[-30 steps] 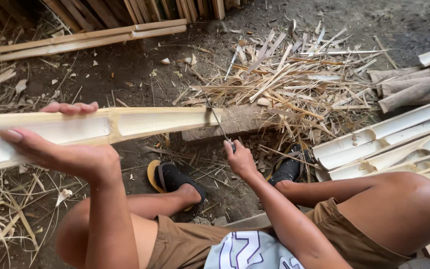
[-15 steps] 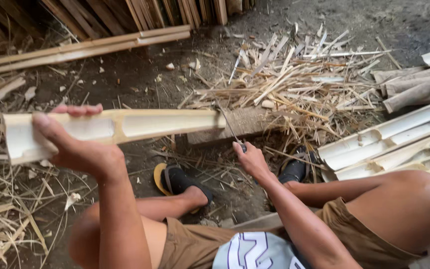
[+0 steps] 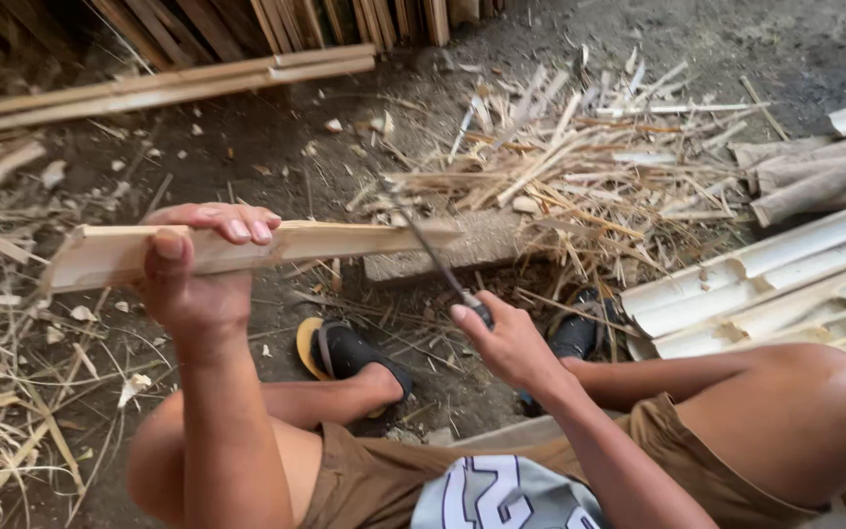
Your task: The person sits on the ground and uses a knife to shave and shape a piece of wood. They repeatedly scrape the surface, remove shavings, and adjust the wood's position to continue shaping it.
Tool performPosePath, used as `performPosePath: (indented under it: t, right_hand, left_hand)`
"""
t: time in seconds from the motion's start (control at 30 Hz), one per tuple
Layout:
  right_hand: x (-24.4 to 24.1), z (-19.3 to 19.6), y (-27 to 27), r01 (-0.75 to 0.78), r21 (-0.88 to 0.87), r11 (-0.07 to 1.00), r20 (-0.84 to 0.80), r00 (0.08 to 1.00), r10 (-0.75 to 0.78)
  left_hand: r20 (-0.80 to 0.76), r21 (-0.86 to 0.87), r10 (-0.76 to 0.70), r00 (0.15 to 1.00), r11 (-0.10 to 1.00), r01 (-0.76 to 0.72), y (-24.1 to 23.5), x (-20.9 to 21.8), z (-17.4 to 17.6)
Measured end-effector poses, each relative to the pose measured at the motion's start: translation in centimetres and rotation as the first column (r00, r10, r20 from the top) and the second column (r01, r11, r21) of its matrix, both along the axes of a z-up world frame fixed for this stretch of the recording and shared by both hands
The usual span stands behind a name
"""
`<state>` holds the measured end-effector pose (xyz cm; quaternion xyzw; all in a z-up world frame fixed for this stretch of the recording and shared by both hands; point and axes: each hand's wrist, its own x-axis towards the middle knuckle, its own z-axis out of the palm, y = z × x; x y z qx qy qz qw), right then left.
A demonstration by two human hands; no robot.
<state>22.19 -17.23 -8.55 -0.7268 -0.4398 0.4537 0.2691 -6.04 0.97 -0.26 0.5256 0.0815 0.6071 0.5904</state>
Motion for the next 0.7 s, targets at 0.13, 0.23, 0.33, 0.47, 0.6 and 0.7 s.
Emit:
performPosePath:
  t: [0.13,0.23,0.33,0.47,0.6,0.7]
  right_hand:
    - [-2.0,3.0,-2.5,-0.135,0.367,0.92,-0.069,0.983,0.171]
    - [-1.2,-0.6,0.5,0.039,-0.051,0.998,-0.05,0.998,-0.042]
    - [1.8,-2.7,2.7,-0.007,0.06,0.998,0.186,0.983,-0.004]
    - [0.3,-2.1,1.3,-0.039,0.059,0.997,0.023,0.999,0.038]
    - [0.7,-6.6,2.0,0.003,0.022,1.0,0.058,0.998,-0.005]
    - [4.8,-11.7,4.4,0.11,-0.07,0.991,0.194,0.976,-0.095]
  left_hand:
    - [-0.015,0.002,-0.104,0.995,0.995,0.104,0.1,0.1,-0.6]
    - [0.013,-0.058,-0.047,0.999,0.997,0.048,-0.2,-0.9,-0.9]
    - [0.043,-0.107,0.038,0.998,0.994,-0.033,0.4,-1.7,-1.0]
    - [0.023,-0.128,0.136,0.99,0.983,-0.132,1.3,-1.8,-1.4]
    - [0.036,-0.178,0.174,0.984,0.97,-0.165,1.3,-2.8,-1.6]
    - [0.055,-0.201,0.211,0.976,0.96,-0.196,1.4,-3.2,-1.4]
